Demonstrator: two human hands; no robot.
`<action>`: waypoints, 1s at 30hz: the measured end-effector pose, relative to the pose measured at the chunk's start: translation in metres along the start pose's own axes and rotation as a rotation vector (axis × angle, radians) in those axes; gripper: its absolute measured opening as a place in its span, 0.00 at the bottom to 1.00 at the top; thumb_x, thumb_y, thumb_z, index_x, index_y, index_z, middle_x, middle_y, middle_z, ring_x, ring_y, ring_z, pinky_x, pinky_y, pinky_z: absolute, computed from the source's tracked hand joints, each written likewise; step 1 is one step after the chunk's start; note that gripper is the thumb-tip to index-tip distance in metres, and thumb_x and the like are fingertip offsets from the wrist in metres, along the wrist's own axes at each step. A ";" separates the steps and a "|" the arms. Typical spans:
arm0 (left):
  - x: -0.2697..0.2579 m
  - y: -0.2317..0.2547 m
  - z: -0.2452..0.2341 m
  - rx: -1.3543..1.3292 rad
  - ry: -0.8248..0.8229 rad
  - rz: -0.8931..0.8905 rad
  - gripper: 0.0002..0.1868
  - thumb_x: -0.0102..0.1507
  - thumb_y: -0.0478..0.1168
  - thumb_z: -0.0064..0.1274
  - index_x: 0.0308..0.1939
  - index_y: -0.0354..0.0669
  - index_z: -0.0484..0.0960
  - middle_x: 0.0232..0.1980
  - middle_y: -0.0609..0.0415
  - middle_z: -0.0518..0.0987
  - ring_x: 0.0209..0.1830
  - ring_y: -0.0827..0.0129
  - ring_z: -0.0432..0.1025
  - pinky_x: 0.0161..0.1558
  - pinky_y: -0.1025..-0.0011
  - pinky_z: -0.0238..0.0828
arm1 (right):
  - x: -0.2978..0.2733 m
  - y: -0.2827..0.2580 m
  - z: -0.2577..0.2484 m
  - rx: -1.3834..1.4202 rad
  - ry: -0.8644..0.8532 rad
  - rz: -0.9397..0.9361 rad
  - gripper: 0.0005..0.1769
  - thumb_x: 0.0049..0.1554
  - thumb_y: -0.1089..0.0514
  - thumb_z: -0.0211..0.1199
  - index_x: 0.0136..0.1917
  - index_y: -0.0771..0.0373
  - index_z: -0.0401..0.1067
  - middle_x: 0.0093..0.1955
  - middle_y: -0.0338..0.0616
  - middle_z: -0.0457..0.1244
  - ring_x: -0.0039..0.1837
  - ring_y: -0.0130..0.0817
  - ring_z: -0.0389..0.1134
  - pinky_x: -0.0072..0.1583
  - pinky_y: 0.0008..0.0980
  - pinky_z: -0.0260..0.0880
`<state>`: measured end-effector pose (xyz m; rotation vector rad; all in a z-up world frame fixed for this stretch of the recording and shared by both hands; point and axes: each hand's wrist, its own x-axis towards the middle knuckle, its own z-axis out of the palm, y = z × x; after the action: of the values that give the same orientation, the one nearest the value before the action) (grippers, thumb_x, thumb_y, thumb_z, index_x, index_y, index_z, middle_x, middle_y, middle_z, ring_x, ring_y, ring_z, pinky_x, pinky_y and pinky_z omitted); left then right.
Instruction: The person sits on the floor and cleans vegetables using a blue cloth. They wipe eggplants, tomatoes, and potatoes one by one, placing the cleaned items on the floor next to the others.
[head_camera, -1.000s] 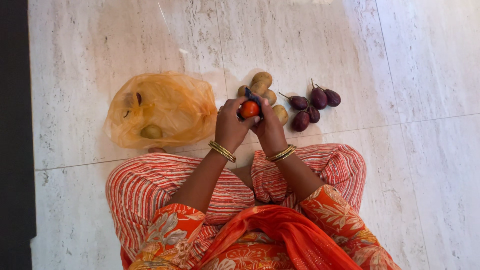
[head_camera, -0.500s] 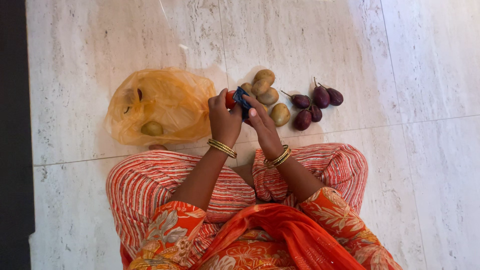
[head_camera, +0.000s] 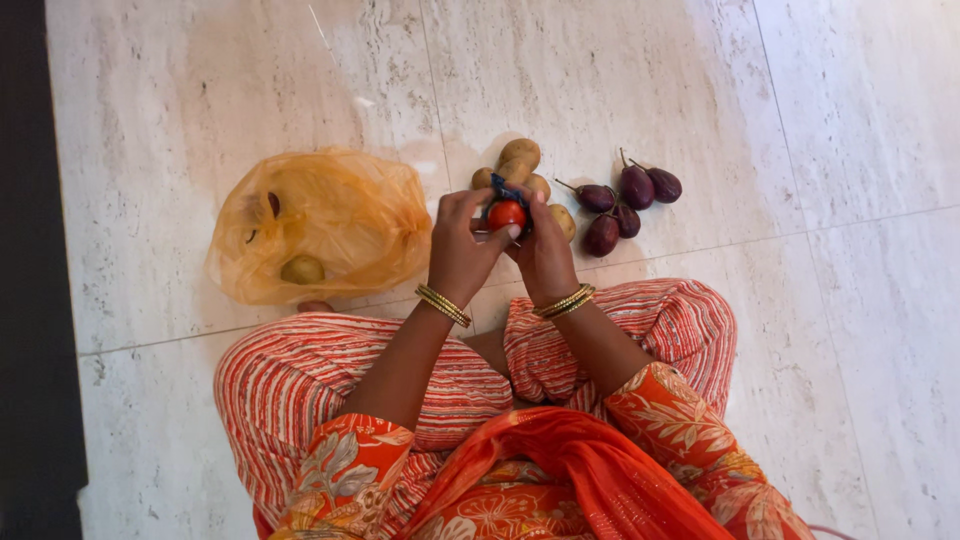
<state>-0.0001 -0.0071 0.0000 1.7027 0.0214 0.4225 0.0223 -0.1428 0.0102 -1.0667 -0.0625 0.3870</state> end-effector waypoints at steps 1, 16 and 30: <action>0.001 -0.002 0.000 -0.018 0.039 0.034 0.28 0.54 0.39 0.66 0.57 0.36 0.77 0.55 0.43 0.72 0.45 0.63 0.78 0.41 0.72 0.83 | 0.000 0.000 -0.001 -0.009 0.019 0.008 0.34 0.69 0.36 0.43 0.74 0.62 0.62 0.67 0.48 0.63 0.65 0.41 0.67 0.66 0.43 0.68; 0.006 -0.025 -0.008 0.168 0.083 -0.131 0.27 0.57 0.42 0.68 0.56 0.35 0.77 0.51 0.47 0.79 0.39 0.65 0.80 0.41 0.69 0.79 | -0.015 -0.006 0.018 -0.549 -0.095 -0.259 0.29 0.71 0.43 0.44 0.76 0.62 0.63 0.84 0.46 0.48 0.84 0.38 0.48 0.78 0.37 0.50; 0.001 0.001 -0.007 0.078 -0.052 -0.039 0.28 0.59 0.40 0.67 0.62 0.39 0.77 0.56 0.51 0.75 0.43 0.69 0.78 0.42 0.73 0.79 | 0.001 0.001 0.002 0.202 -0.016 -0.009 0.34 0.66 0.37 0.50 0.76 0.60 0.62 0.69 0.42 0.62 0.67 0.31 0.66 0.67 0.39 0.68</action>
<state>-0.0017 -0.0002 0.0022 1.7865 0.0338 0.3525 0.0222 -0.1401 0.0104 -0.8639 -0.0417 0.3858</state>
